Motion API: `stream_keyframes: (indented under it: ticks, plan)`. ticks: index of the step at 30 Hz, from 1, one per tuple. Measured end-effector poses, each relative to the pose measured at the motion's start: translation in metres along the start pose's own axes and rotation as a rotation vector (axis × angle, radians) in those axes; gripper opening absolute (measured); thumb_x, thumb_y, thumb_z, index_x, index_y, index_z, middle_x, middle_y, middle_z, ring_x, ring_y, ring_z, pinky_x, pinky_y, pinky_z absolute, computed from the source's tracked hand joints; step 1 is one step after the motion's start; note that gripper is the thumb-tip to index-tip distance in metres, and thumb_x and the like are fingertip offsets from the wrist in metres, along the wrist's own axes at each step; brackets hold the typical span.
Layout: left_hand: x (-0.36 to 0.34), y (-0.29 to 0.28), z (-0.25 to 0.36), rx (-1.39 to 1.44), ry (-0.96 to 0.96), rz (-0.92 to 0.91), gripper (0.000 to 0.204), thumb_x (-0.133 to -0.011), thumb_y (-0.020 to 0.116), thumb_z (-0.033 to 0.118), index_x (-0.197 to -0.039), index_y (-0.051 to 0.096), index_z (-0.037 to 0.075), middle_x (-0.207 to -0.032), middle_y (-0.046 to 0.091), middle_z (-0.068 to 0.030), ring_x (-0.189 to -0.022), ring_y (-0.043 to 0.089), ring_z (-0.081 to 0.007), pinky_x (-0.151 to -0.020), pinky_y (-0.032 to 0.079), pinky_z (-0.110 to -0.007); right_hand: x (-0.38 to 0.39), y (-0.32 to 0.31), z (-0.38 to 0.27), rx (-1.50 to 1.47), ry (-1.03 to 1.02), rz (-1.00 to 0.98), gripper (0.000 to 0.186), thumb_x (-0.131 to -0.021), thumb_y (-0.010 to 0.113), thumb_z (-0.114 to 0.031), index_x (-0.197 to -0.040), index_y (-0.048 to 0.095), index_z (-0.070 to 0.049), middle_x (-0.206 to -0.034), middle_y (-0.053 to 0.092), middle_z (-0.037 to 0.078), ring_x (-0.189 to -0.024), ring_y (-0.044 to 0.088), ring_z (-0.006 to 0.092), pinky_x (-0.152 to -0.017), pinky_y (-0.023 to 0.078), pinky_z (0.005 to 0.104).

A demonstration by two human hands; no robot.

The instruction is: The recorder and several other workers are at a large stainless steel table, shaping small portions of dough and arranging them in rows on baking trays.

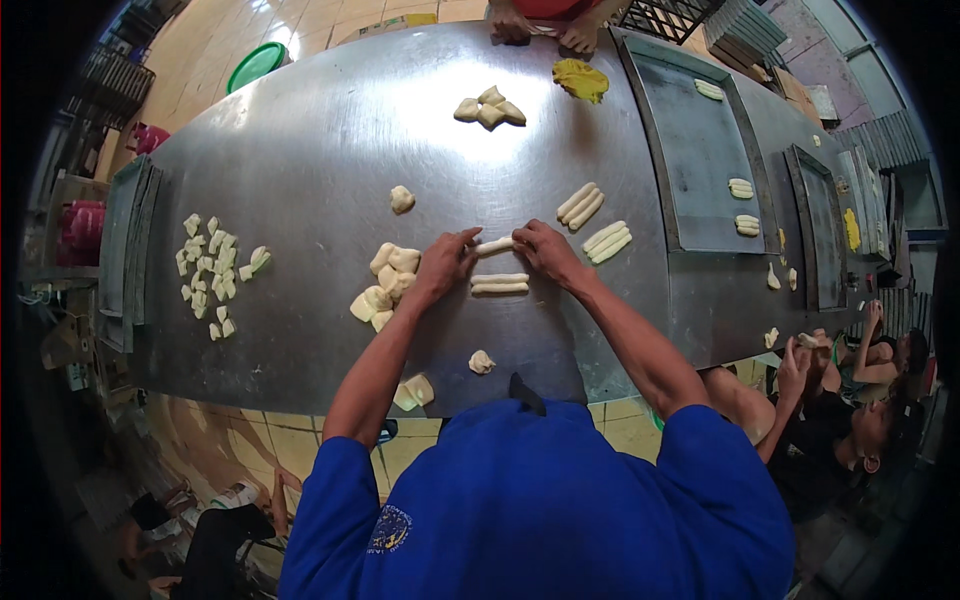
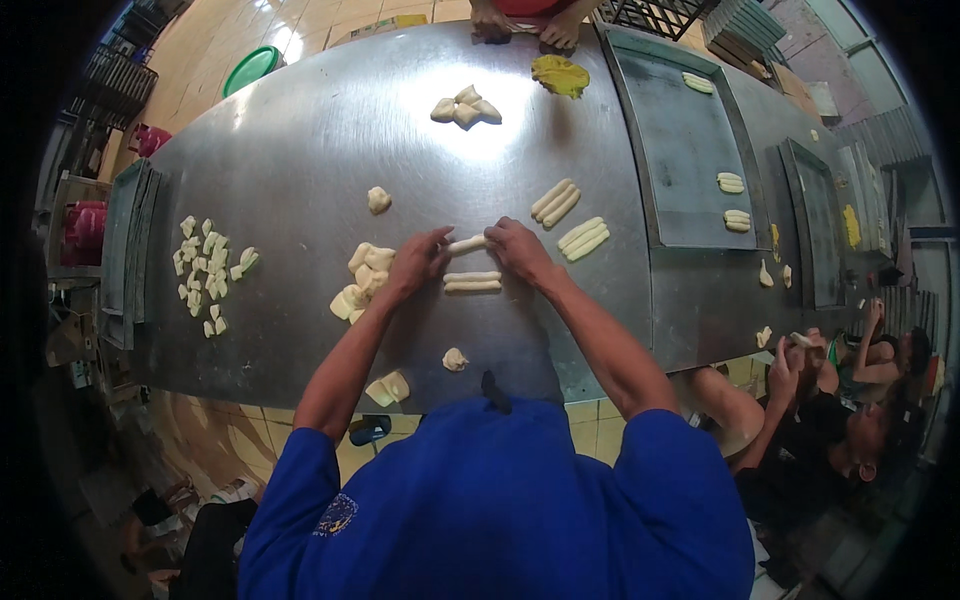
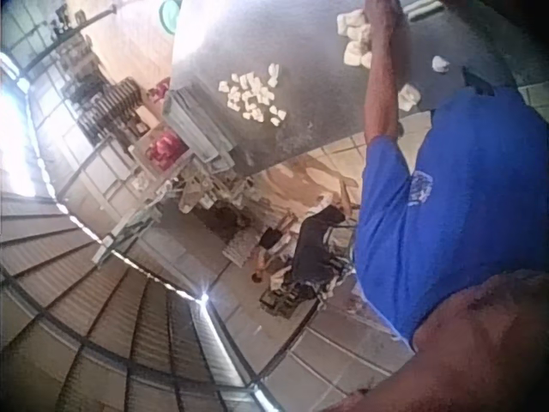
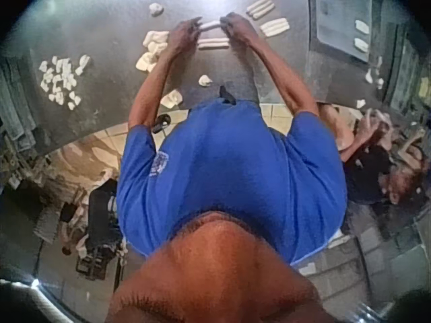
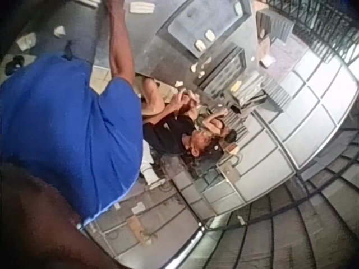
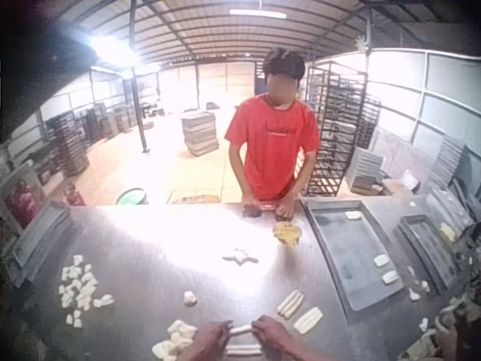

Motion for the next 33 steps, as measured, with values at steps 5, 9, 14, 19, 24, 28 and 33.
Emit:
stream_keyframes:
  ticks: [5, 9, 14, 19, 24, 28, 33]
  plan:
    - [0.009, 0.004, -0.003, 0.056, -0.11, -0.201, 0.04, -0.09, 0.07, 0.011, -0.13, 0.069, 0.01, -0.106, 0.072, -0.0148, -0.101, 0.065, -0.0304, -0.09, 0.054, -0.04, 0.02, 0.002, 0.002, -0.167, 0.275, -0.165, 0.021, -0.095, 0.067, -0.014, -0.109, 0.072, 0.0, -0.095, 0.066, 0.016, -0.085, 0.065, 0.0302, -0.079, 0.052, 0.0388]
    - [0.017, 0.013, -0.001, 0.001, 0.012, -0.254, 0.04, -0.089, 0.069, 0.009, -0.129, 0.07, 0.011, -0.105, 0.072, -0.0141, -0.1, 0.065, -0.0314, -0.092, 0.053, -0.04, 0.03, 0.008, -0.003, -0.067, 0.254, -0.219, 0.02, -0.096, 0.066, -0.015, -0.107, 0.072, 0.0, -0.095, 0.066, 0.016, -0.087, 0.065, 0.0284, -0.08, 0.051, 0.038]
    - [0.038, 0.021, -0.001, -0.077, 0.121, -0.343, 0.044, -0.085, 0.071, 0.011, -0.129, 0.068, 0.007, -0.126, 0.063, -0.016, -0.12, 0.056, -0.0344, -0.102, 0.048, -0.046, 0.048, 0.027, -0.007, -0.245, 0.32, -0.214, 0.025, -0.094, 0.066, -0.014, -0.113, 0.068, 0.003, -0.103, 0.063, 0.02, -0.093, 0.064, 0.0348, -0.084, 0.051, 0.0425]
    - [0.038, 0.017, 0.034, -0.176, 0.105, -0.201, 0.055, -0.082, 0.08, 0.022, -0.132, 0.064, 0.008, -0.126, 0.059, -0.0162, -0.12, 0.053, -0.0343, -0.102, 0.048, -0.046, 0.058, 0.012, -0.035, 0.122, -0.004, -0.145, 0.046, -0.093, 0.069, -0.018, -0.129, 0.054, 0.006, -0.118, 0.06, 0.021, -0.106, 0.062, 0.037, -0.09, 0.053, 0.0457]
    - [0.032, 0.035, 0.021, -0.074, 0.087, -0.253, 0.06, -0.081, 0.081, 0.029, -0.133, 0.063, 0.006, -0.117, 0.06, -0.0157, -0.11, 0.057, -0.0349, -0.1, 0.048, -0.045, 0.053, 0.035, -0.022, 0.369, 0.126, -0.26, 0.03, -0.091, 0.066, -0.014, -0.113, 0.058, 0.003, -0.115, 0.058, 0.022, -0.107, 0.06, 0.0412, -0.088, 0.055, 0.0474]
    - [0.055, 0.023, 0.018, -0.228, 0.178, -0.015, 0.062, -0.086, 0.078, 0.029, -0.141, 0.058, 0.006, -0.142, 0.058, -0.0162, -0.129, 0.054, -0.0358, -0.111, 0.042, -0.047, 0.043, 0.044, -0.015, -0.075, 0.355, -0.259, 0.045, -0.079, 0.073, -0.019, -0.117, 0.062, 0.001, -0.112, 0.06, 0.022, -0.107, 0.059, 0.041, -0.094, 0.05, 0.0462]
    - [0.066, 0.045, 0.013, -0.226, 0.187, -0.05, 0.067, -0.091, 0.074, 0.029, -0.149, 0.05, 0.007, -0.156, 0.047, -0.0154, -0.147, 0.04, -0.0348, -0.122, 0.029, -0.05, 0.049, 0.044, -0.001, -0.286, 0.545, -0.022, 0.039, -0.084, 0.08, -0.034, -0.109, 0.074, -0.004, -0.092, 0.075, 0.015, -0.083, 0.073, 0.0251, -0.078, 0.056, 0.0373]
Point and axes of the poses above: each hand's wrist, its own x-axis away from the middle knuckle, its own y-axis out of the palm, z = x × y, the point moved 7 cm from there along -x, towards the middle knuckle
